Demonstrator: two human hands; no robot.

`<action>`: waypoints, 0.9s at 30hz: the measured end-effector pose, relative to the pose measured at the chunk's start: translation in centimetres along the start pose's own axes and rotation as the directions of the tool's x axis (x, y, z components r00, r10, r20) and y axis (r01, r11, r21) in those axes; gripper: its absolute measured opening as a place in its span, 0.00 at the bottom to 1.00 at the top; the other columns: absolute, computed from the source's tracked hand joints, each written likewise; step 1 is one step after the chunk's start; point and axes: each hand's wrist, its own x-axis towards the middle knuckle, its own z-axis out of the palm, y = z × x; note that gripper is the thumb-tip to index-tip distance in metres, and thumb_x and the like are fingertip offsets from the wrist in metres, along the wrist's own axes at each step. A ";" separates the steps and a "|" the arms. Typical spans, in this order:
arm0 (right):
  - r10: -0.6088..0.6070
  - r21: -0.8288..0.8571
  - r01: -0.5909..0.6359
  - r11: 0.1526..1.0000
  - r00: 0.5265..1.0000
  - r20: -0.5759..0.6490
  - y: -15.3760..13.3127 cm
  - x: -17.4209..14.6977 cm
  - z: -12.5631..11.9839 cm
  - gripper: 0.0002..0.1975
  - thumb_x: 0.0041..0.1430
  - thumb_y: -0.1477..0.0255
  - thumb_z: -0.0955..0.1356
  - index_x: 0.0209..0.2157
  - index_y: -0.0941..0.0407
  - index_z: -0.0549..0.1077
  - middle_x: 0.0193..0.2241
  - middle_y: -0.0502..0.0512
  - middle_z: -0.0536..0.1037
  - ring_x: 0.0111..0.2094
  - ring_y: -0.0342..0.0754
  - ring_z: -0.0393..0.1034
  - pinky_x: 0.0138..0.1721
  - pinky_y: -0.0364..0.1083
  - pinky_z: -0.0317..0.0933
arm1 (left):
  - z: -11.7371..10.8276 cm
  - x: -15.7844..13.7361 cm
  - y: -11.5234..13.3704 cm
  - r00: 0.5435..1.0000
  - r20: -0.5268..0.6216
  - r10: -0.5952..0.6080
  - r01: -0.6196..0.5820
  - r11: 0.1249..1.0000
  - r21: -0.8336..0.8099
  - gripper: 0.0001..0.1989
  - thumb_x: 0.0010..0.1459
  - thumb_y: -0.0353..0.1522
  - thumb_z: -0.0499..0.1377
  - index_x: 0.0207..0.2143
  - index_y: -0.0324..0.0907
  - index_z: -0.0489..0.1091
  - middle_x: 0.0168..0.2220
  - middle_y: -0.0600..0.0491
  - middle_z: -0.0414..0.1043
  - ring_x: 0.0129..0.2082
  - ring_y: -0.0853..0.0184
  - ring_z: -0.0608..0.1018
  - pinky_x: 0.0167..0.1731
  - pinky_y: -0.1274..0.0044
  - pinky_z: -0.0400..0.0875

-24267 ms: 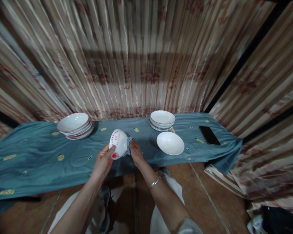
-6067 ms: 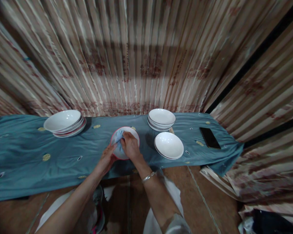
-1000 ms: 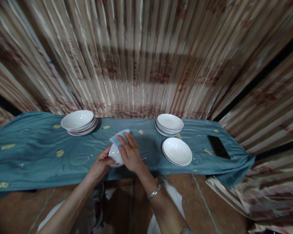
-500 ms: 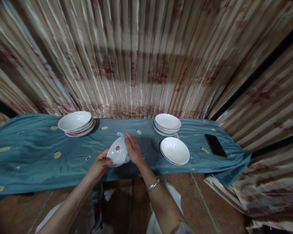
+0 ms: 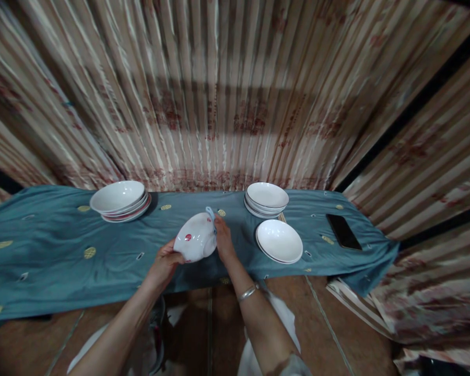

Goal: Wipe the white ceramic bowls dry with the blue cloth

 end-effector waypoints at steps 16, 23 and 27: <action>-0.316 -0.382 0.339 0.860 0.940 0.124 -3.0 0.4 -3.1 0.21 0.65 0.61 0.58 0.52 0.54 0.71 0.52 0.57 0.73 0.55 0.50 0.65 0.59 0.51 0.56 | 0.8 2.3 -4.8 0.999 -0.032 0.026 -0.018 0.973 0.228 0.18 0.30 0.25 0.56 0.29 0.42 0.75 0.24 0.55 0.75 0.31 0.61 0.74 0.36 0.72 0.67; -0.353 -0.550 0.419 0.722 0.908 0.227 -2.6 -0.5 -1.9 0.24 0.68 0.63 0.53 0.61 0.54 0.61 0.62 0.60 0.62 0.64 0.50 0.53 0.64 0.56 0.49 | 1.4 0.8 -2.0 0.984 -0.044 0.172 -0.160 0.968 0.192 0.20 0.44 0.39 0.64 0.41 0.41 0.75 0.37 0.52 0.76 0.34 0.65 0.74 0.35 0.77 0.67; -0.397 -0.649 0.501 0.572 0.862 0.315 -2.8 -2.0 -0.7 0.25 0.69 0.66 0.53 0.65 0.53 0.54 0.66 0.59 0.53 0.67 0.51 0.45 0.64 0.58 0.48 | 1.1 1.2 -1.9 0.980 -0.121 0.156 -0.139 0.980 0.140 0.20 0.46 0.44 0.64 0.36 0.39 0.76 0.31 0.52 0.76 0.27 0.69 0.71 0.28 0.78 0.65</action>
